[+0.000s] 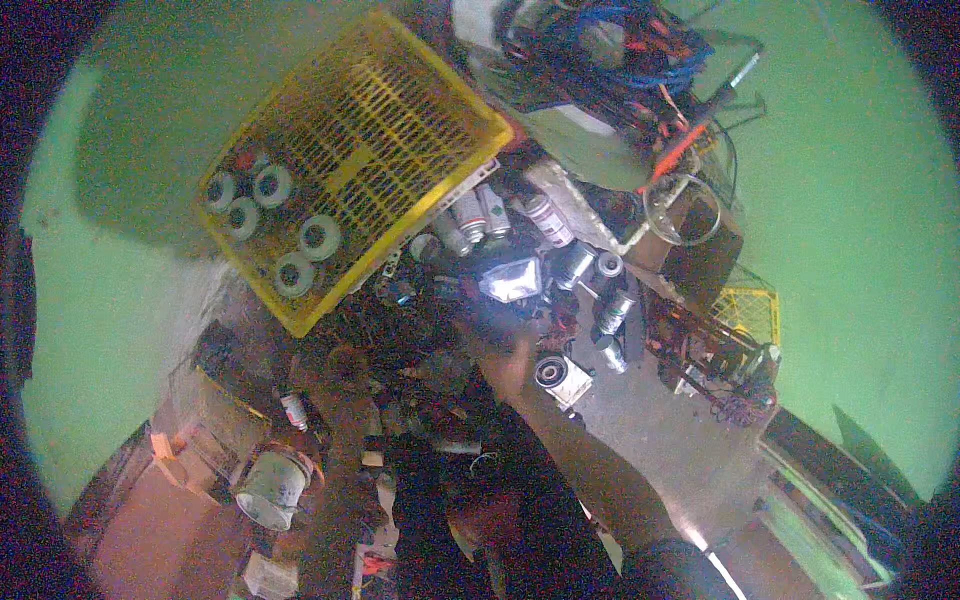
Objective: The person sorts small mechanical parts and spray cans from a cluttered pile on the floor into yellow and white plastic crates. They pick up items one by one, place them into the crates, and occasionally move other objects aside to access more parts.
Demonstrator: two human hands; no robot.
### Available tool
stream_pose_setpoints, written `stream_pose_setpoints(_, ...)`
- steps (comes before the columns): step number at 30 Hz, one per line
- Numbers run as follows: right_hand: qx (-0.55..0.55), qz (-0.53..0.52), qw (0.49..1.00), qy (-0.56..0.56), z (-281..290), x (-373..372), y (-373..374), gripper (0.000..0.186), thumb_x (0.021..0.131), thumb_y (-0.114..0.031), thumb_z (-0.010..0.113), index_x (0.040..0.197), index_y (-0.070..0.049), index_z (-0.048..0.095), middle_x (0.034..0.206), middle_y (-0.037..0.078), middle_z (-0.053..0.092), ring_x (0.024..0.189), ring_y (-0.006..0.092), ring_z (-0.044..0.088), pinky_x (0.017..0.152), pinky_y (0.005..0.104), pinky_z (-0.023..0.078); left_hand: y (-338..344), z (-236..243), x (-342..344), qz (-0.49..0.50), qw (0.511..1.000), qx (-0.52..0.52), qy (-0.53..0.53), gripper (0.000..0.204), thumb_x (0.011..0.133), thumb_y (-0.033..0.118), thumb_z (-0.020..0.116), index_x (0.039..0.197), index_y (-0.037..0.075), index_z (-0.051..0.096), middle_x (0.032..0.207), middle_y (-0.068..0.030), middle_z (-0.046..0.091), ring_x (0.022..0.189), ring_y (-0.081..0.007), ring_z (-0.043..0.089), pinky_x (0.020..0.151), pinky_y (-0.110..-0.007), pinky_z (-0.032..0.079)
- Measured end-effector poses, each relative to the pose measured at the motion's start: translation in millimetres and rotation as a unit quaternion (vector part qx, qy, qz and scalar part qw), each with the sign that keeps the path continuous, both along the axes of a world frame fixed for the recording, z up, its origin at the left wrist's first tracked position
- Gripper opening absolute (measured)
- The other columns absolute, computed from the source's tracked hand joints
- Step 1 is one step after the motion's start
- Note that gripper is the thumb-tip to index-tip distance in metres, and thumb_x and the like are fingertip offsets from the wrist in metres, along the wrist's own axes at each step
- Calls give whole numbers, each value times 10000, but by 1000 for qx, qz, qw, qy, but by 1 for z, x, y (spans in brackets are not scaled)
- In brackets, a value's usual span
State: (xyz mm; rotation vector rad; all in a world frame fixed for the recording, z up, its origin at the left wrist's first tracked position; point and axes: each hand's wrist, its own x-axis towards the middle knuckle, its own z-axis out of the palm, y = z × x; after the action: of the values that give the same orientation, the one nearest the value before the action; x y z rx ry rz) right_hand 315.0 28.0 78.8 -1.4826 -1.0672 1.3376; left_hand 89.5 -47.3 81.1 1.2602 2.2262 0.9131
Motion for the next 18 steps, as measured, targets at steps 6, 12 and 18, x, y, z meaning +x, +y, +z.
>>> stream_pose_setpoints(6, -206, -129, 960, 139, -140, 130, -90, 221, 827, -35, 674, 1035, 34, 644, 823, 71, 671, 726, 136, 633, 650, 276, 498, -46, -87, 80, -178, 950, -256, -31, 328, 859, 333, 647, 990, 34, 680, 772, -145, 656, 686, -314, 644, 634, -409, 503)
stream_pose_setpoints(12, -36, 146, 930, -334, -184, 152, 28, 408, 760, -34, 617, 1163, -7, 558, 1032, 209, 622, 907, 356, 612, 784, 414, 493, 41, -203, 101, -321, 939, -100, 69, 424, 855, 241, 619, 1227, 50, 556, 1123, -208, 610, 1043, -366, 597, 880, -443, 505)
stream_pose_setpoints(18, 194, 286, 726, -595, -229, 150, 149, 727, 689, -32, 659, 1359, -16, 380, 1396, 228, 388, 1260, 394, 417, 1003, 457, 416, 168, -245, 136, -463, 790, -16, 401, 445, 857, 163, 548, 1299, 117, 520, 1373, -82, 481, 1282, -279, 455, 1006, -473, 425)
